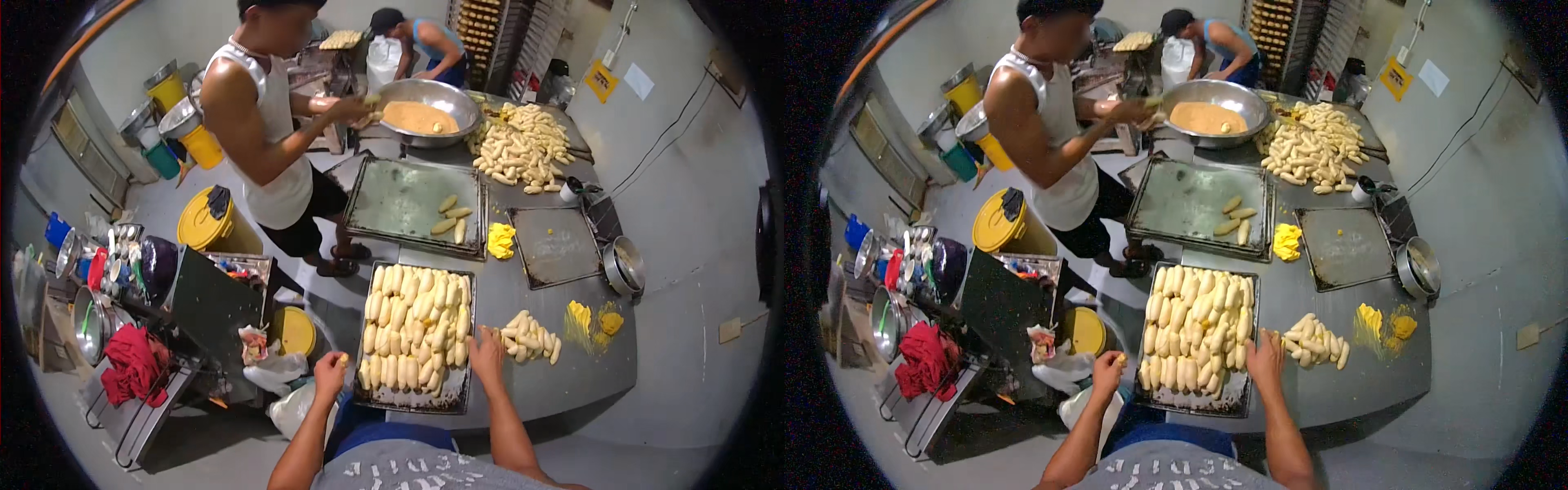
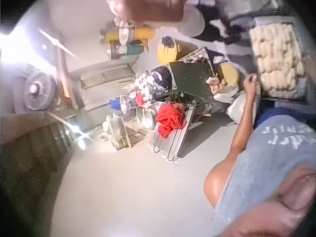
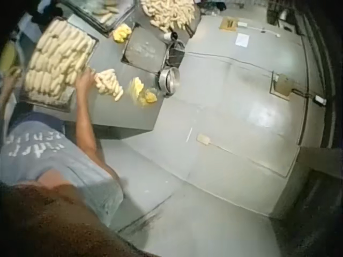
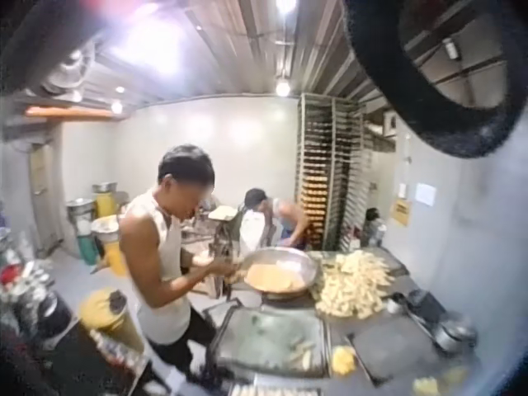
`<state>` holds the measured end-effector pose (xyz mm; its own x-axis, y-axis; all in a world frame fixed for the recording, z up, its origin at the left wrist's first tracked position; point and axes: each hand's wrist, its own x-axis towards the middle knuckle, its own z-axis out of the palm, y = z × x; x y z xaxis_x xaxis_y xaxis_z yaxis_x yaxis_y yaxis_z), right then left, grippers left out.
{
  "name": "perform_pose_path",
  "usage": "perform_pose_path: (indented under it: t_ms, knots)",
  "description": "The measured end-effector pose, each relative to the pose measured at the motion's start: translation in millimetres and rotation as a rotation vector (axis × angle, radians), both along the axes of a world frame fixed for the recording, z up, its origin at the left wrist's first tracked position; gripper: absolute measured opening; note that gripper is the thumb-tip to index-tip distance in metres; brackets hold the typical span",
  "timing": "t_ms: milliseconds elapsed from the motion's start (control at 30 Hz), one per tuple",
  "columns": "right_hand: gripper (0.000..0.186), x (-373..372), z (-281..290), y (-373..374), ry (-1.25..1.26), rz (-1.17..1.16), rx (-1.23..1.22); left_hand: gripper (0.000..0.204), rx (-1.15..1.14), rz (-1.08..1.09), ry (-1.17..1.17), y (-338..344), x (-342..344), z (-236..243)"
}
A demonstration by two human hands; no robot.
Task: Rolling and shaping pieces of bread dough and placing them onto baking trays.
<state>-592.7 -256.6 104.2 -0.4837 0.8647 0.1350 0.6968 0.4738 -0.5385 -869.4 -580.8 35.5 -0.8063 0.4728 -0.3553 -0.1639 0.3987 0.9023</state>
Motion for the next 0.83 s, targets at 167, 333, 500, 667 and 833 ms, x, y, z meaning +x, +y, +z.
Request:
perform_pose_path:
  t_ms: [167,333,500,667,833]
  knots:
    - [0.055,1,-21,-10,-0.048,-0.139,-0.128,0.042,-0.063,-0.055,-0.008,25,-31,-73]
    - [0.058,-38,-14,10,-0.061,-0.207,-0.230,0.066,-0.073,-0.256,-0.303,54,-69,-120]
    - [0.053,-67,-6,25,-0.086,-0.329,-0.193,0.068,-0.389,-0.688,-0.435,94,-103,-60]
    - [0.063,-92,-12,38,-0.074,-0.517,-0.435,0.069,-0.232,-0.914,-0.663,101,-137,-52]
    - [0.064,-131,-4,42,-0.142,-0.620,-0.419,0.068,-0.214,-1.627,-0.311,158,-199,-46]
